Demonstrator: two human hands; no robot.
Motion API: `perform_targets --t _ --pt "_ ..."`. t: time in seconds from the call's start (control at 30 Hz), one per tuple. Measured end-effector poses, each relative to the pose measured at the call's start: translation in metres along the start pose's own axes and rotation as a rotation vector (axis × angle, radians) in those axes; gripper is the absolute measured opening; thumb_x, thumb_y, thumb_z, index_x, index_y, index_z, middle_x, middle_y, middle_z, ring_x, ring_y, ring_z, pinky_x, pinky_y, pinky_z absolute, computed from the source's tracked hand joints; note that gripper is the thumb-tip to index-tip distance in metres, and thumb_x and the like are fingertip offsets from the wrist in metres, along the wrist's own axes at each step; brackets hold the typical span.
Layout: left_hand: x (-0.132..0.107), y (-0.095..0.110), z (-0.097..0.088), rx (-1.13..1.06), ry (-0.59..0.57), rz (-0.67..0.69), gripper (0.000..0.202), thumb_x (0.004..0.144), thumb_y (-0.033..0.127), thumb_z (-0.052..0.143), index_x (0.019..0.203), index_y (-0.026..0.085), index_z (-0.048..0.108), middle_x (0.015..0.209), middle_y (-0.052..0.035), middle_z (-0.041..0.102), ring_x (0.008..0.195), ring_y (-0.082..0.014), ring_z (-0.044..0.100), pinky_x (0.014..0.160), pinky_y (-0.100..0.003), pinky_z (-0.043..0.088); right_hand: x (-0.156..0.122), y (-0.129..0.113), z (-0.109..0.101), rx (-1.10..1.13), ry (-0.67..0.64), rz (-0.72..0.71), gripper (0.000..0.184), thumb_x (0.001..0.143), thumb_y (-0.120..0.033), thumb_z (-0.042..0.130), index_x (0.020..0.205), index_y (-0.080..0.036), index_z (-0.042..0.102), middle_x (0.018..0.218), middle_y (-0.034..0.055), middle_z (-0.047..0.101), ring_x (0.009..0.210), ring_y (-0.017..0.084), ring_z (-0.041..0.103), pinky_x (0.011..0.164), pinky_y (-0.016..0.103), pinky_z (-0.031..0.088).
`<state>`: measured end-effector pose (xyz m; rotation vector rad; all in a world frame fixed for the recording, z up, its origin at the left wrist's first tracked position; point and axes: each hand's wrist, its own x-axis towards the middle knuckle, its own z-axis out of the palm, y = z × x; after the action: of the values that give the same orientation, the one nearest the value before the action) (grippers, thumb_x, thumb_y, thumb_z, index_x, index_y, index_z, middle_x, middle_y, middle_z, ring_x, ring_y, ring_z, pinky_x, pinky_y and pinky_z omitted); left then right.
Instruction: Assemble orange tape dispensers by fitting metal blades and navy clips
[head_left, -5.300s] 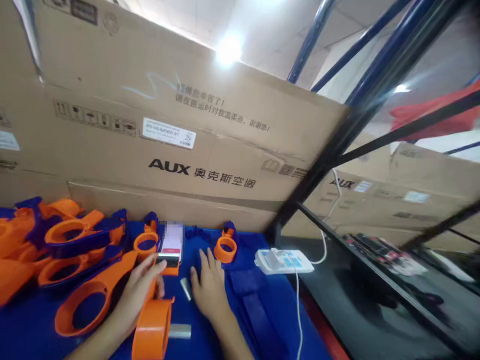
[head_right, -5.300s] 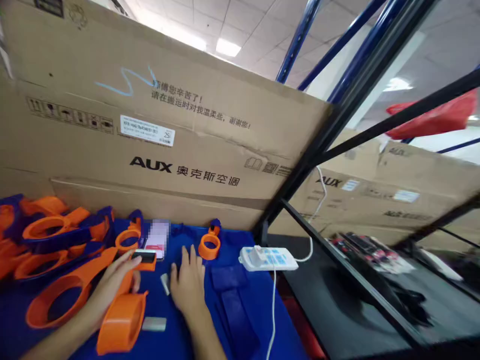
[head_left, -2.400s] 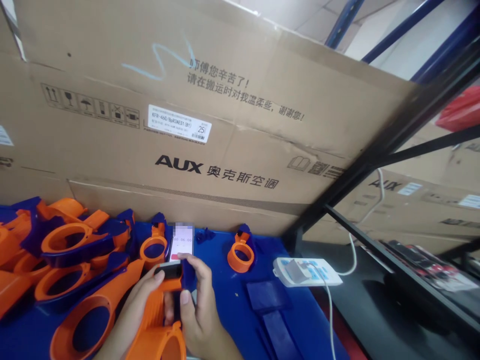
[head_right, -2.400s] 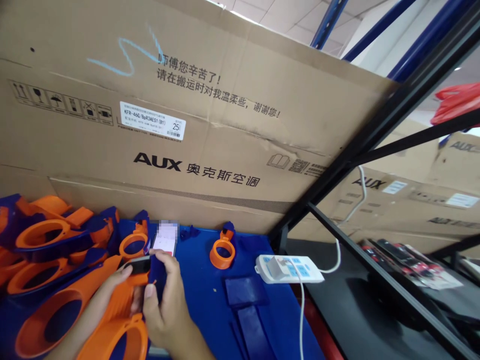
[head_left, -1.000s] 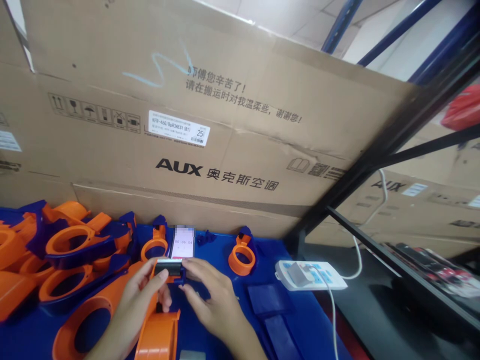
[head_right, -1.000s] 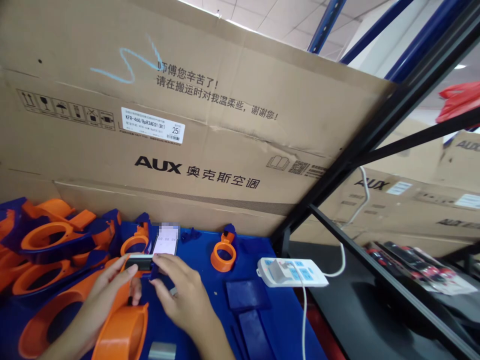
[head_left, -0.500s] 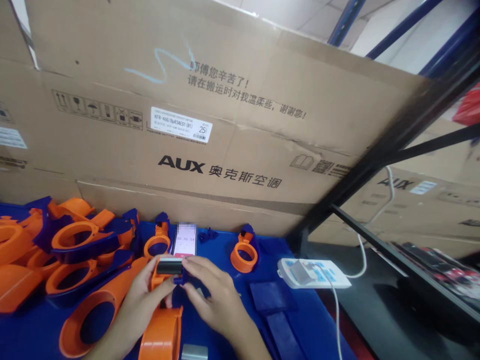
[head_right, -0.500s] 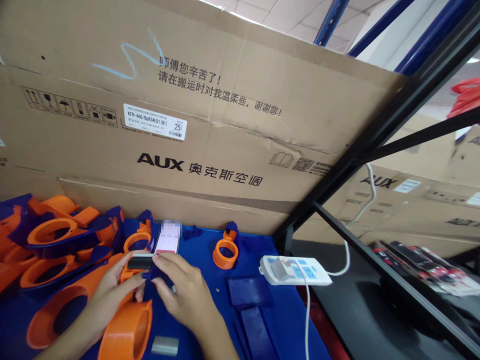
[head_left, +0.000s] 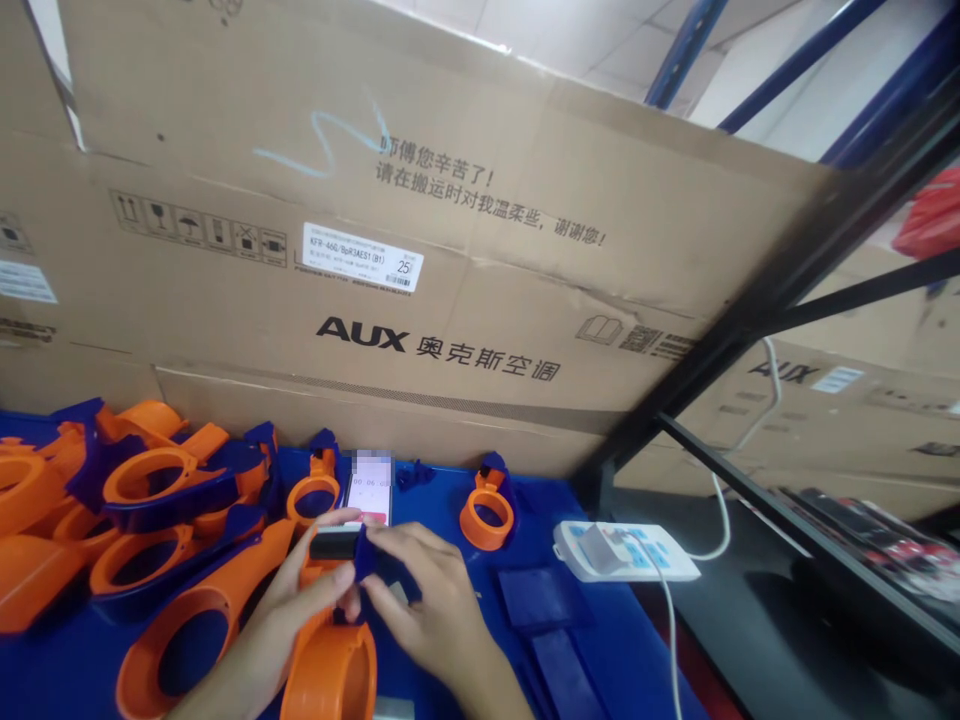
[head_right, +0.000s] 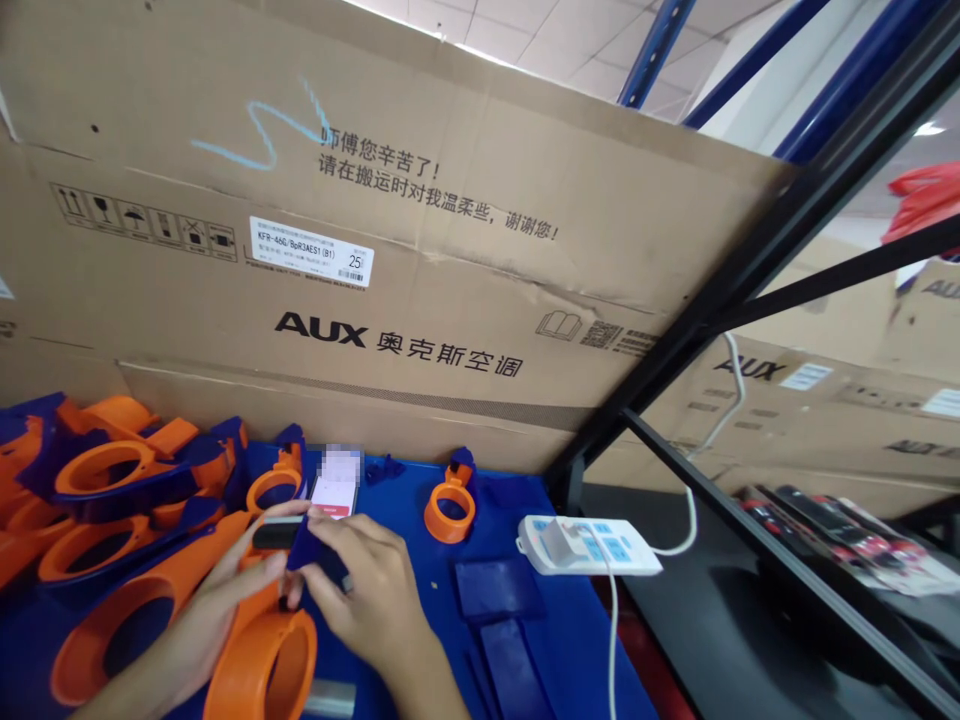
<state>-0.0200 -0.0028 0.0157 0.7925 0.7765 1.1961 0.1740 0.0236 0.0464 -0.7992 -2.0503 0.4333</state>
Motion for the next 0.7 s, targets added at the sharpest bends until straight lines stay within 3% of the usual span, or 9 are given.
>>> perform_targets --t 0.13,0.27,0.37,0.43,0.5,0.6,0.7 --pt "0.0 0.005 0.002 0.098 0.096 0.029 0.06 0.081 0.034 0.083 0.138 0.031 0.063 0.105 -0.0045 0.074 0.078 -0.0195 0.067 0.077 -0.031 0.056 0.005 -0.01 -0.002 0.098 -0.033 0.01 0.045 0.089 -0.024 0.075 0.132 -0.027 0.064 0.124 0.0087 0.074 0.114 0.025 0.07 0.099 0.039 0.058" --pt "-0.003 0.007 0.001 0.017 0.026 0.014 0.087 0.075 0.036 0.085 0.154 0.035 0.048 0.109 -0.0059 0.075 0.074 -0.0217 0.069 0.078 -0.036 0.057 0.007 -0.02 -0.004 0.269 -0.004 0.139 0.044 0.094 -0.032 0.067 0.138 -0.028 0.061 0.121 0.0083 0.07 0.106 0.024 0.069 0.094 0.039 0.059" --pt "-0.008 0.005 0.002 -0.086 -0.061 -0.004 0.104 0.069 0.037 0.088 0.16 0.038 0.037 0.129 -0.0092 0.071 0.103 -0.0308 0.072 0.094 -0.044 0.056 0.005 -0.023 -0.002 0.416 -0.059 0.263 0.047 0.096 -0.041 0.065 0.141 -0.03 0.057 0.119 0.0077 0.067 0.099 0.023 0.066 0.08 0.036 0.061" --pt "-0.009 0.004 0.004 -0.121 -0.111 0.0 0.108 0.068 0.039 0.089 0.161 0.037 0.035 0.141 -0.01 0.066 0.128 -0.0361 0.062 0.108 -0.048 0.049 0.004 -0.022 0.001 0.52 -0.117 0.305 0.049 0.095 -0.047 0.066 0.14 -0.03 0.056 0.114 0.0071 0.065 0.095 0.023 0.063 0.068 0.031 0.059" --pt "-0.008 0.004 0.005 -0.111 -0.168 0.002 0.105 0.071 0.04 0.088 0.161 0.037 0.035 0.147 -0.0099 0.063 0.142 -0.0376 0.051 0.115 -0.05 0.043 0.004 -0.018 0.003 0.552 -0.105 0.312 0.047 0.093 -0.049 0.069 0.134 -0.029 0.058 0.104 0.0048 0.063 0.088 0.02 0.058 0.066 0.029 0.056" --pt "-0.004 0.005 0.006 -0.017 -0.219 0.037 0.081 0.081 0.037 0.082 0.155 0.035 0.048 0.153 -0.0088 0.059 0.15 -0.0358 0.042 0.12 -0.05 0.039 0.005 -0.011 0.005 0.512 -0.001 0.309 0.039 0.09 -0.047 0.073 0.12 -0.025 0.059 0.09 0.0001 0.056 0.078 0.016 0.052 0.071 0.03 0.05" --pt "0.0 0.002 0.005 0.137 -0.168 0.101 0.062 0.085 0.03 0.081 0.144 0.032 0.062 0.156 -0.009 0.056 0.15 -0.0346 0.042 0.123 -0.047 0.036 0.005 -0.006 0.009 0.501 0.049 0.344 0.033 0.09 -0.044 0.073 0.111 -0.024 0.056 0.086 -0.0021 0.051 0.075 0.015 0.049 0.07 0.028 0.047"
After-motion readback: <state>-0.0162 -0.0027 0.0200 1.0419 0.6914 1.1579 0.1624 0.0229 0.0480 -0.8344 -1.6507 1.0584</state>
